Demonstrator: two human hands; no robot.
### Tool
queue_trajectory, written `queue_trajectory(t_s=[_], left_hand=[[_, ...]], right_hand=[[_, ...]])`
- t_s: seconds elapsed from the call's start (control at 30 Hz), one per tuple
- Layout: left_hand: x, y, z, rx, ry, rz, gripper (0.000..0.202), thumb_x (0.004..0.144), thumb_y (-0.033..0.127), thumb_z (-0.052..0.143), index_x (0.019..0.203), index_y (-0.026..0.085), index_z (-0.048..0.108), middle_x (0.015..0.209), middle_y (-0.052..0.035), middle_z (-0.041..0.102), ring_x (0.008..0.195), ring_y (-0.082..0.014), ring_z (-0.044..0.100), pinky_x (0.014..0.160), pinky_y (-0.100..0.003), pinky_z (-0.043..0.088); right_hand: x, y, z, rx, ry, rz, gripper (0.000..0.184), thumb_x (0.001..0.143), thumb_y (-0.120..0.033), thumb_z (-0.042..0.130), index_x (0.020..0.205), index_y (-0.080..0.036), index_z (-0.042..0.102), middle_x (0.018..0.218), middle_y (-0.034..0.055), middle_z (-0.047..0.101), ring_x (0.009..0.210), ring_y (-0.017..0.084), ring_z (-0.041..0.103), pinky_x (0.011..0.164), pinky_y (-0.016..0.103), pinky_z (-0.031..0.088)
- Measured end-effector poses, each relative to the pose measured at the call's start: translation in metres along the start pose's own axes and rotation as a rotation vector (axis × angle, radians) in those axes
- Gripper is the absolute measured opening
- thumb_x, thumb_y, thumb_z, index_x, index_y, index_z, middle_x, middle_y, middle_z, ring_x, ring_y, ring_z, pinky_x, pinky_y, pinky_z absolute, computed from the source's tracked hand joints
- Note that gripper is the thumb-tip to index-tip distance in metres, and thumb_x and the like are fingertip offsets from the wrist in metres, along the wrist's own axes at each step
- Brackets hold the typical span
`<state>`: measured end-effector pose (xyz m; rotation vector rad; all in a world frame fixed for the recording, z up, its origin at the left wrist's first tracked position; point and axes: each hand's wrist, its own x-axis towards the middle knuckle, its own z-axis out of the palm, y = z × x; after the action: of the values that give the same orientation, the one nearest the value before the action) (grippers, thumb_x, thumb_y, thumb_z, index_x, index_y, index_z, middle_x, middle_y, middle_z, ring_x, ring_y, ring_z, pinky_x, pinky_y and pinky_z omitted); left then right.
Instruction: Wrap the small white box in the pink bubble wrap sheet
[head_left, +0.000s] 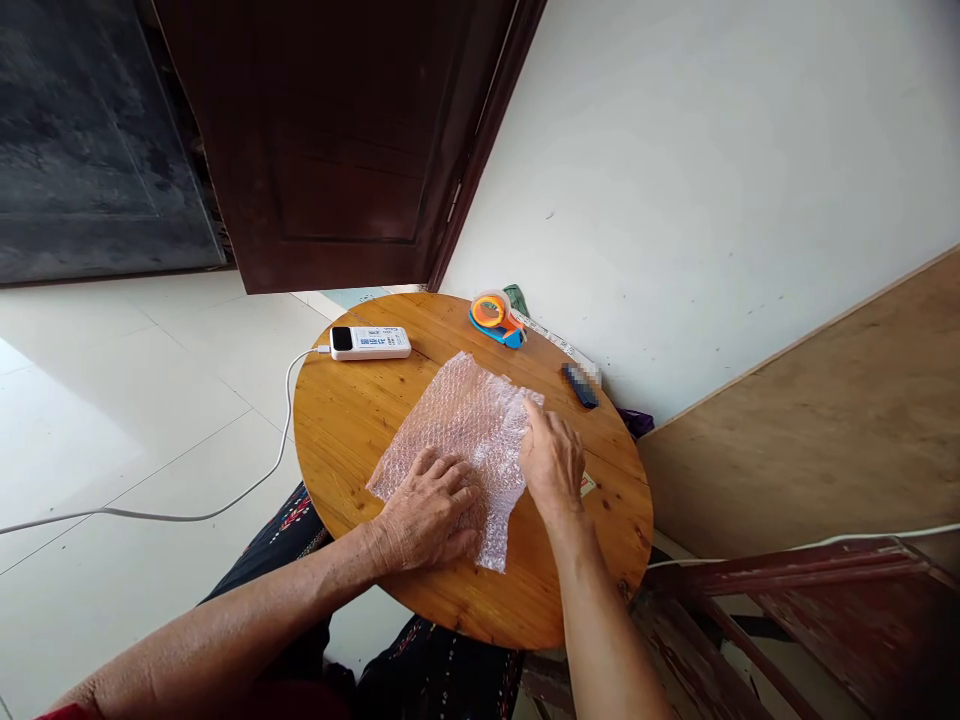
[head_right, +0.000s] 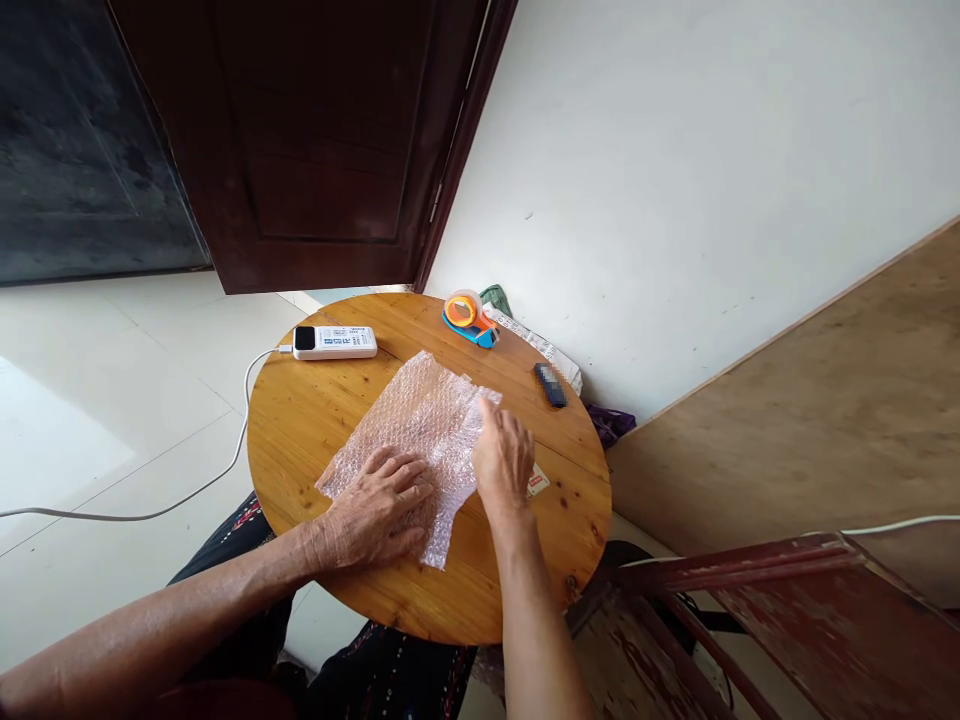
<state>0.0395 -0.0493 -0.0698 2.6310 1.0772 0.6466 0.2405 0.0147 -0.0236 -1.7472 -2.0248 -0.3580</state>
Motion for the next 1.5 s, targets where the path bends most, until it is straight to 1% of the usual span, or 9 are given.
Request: queue_trajectory(t_s=[0.17, 0.3, 0.43, 0.53, 0.63, 0.83, 1.07, 1.27, 1.5], left_hand=[[-0.001, -0.001, 0.002, -0.007, 0.008, -0.014, 0.046, 0.087, 0.046, 0.062, 0.125, 0.02, 0.061, 0.143, -0.012, 0.054, 0.137, -0.033, 0.041, 0.118, -0.059, 0.024], [-0.001, 0.0, 0.001, -0.008, 0.005, -0.014, 0.045, 0.087, 0.046, 0.062, 0.124, 0.02, 0.062, 0.143, -0.0121, 0.054, 0.137, -0.0328, 0.042, 0.118, -0.059, 0.024], [-0.002, 0.0, 0.0, 0.007, 0.012, -0.02, 0.044, 0.088, 0.045, 0.061, 0.123, 0.019, 0.062, 0.142, -0.0131, 0.054, 0.137, -0.0334, 0.041, 0.117, -0.058, 0.024], [-0.002, -0.001, 0.0, 0.007, 0.021, -0.011, 0.043, 0.088, 0.045, 0.061, 0.123, 0.02, 0.063, 0.142, -0.0127, 0.055, 0.137, -0.0328, 0.042, 0.117, -0.057, 0.025], [-0.002, -0.001, -0.002, 0.011, 0.016, 0.0, 0.042, 0.088, 0.045, 0.06, 0.123, 0.021, 0.062, 0.142, -0.0124, 0.054, 0.136, -0.0324, 0.042, 0.117, -0.057, 0.024], [-0.001, 0.0, -0.005, 0.033, 0.02, -0.014, 0.04, 0.089, 0.045, 0.059, 0.121, 0.022, 0.063, 0.133, -0.0113, 0.059, 0.13, -0.0319, 0.045, 0.117, -0.055, 0.026], [0.0, 0.0, -0.007, -0.041, 0.036, 0.007, 0.044, 0.084, 0.04, 0.064, 0.125, 0.024, 0.062, 0.137, -0.0089, 0.058, 0.129, -0.0301, 0.047, 0.115, -0.052, 0.03], [-0.009, -0.008, -0.018, 0.006, 0.133, -0.177, 0.027, 0.086, 0.033, 0.062, 0.111, 0.023, 0.066, 0.121, -0.0097, 0.066, 0.12, -0.0302, 0.053, 0.109, -0.052, 0.037], [-0.017, -0.018, -0.015, 0.048, 0.106, -0.267, 0.059, 0.079, 0.039, 0.068, 0.132, 0.019, 0.051, 0.126, -0.0129, 0.063, 0.12, -0.0313, 0.055, 0.109, -0.05, 0.038]], right_hand=[[-0.011, 0.027, -0.013, -0.044, -0.047, 0.105, 0.04, 0.089, -0.024, 0.053, 0.128, -0.017, 0.061, 0.123, 0.0175, 0.066, 0.111, 0.034, 0.059, 0.091, 0.05, 0.044], [-0.04, 0.051, -0.021, 0.02, -0.117, 0.249, 0.061, 0.082, -0.04, 0.061, 0.137, -0.016, 0.053, 0.13, 0.0183, 0.063, 0.116, 0.036, 0.058, 0.092, 0.051, 0.045], [-0.056, 0.065, -0.022, 0.144, -0.219, 0.427, 0.065, 0.078, -0.038, 0.062, 0.139, -0.015, 0.053, 0.123, 0.018, 0.068, 0.108, 0.034, 0.064, 0.089, 0.047, 0.049], [-0.054, 0.057, -0.028, 0.316, -0.109, 0.509, 0.063, 0.077, -0.041, 0.064, 0.134, -0.016, 0.058, 0.116, 0.016, 0.071, 0.103, 0.031, 0.067, 0.088, 0.045, 0.052], [-0.045, 0.022, -0.04, 0.599, 0.066, 0.433, 0.065, 0.077, -0.047, 0.068, 0.133, -0.016, 0.057, 0.124, 0.0155, 0.068, 0.107, 0.028, 0.067, 0.093, 0.043, 0.053], [-0.026, -0.052, -0.028, 0.765, -0.075, 0.027, 0.052, 0.082, -0.03, 0.065, 0.133, -0.022, 0.057, 0.127, 0.0108, 0.067, 0.111, 0.024, 0.065, 0.097, 0.039, 0.053], [-0.031, -0.036, 0.028, 0.589, -0.157, 0.109, 0.054, 0.08, -0.02, 0.057, 0.134, -0.014, 0.054, 0.127, 0.016, 0.065, 0.118, 0.027, 0.062, 0.102, 0.044, 0.05], [-0.038, -0.034, 0.03, 0.647, -0.152, 0.065, 0.061, 0.08, -0.016, 0.055, 0.14, -0.017, 0.047, 0.137, 0.0143, 0.06, 0.127, 0.025, 0.057, 0.108, 0.044, 0.045], [-0.034, -0.029, 0.023, 0.746, -0.171, 0.083, 0.057, 0.077, -0.019, 0.058, 0.134, -0.019, 0.053, 0.129, 0.0123, 0.066, 0.116, 0.024, 0.064, 0.101, 0.041, 0.051]])
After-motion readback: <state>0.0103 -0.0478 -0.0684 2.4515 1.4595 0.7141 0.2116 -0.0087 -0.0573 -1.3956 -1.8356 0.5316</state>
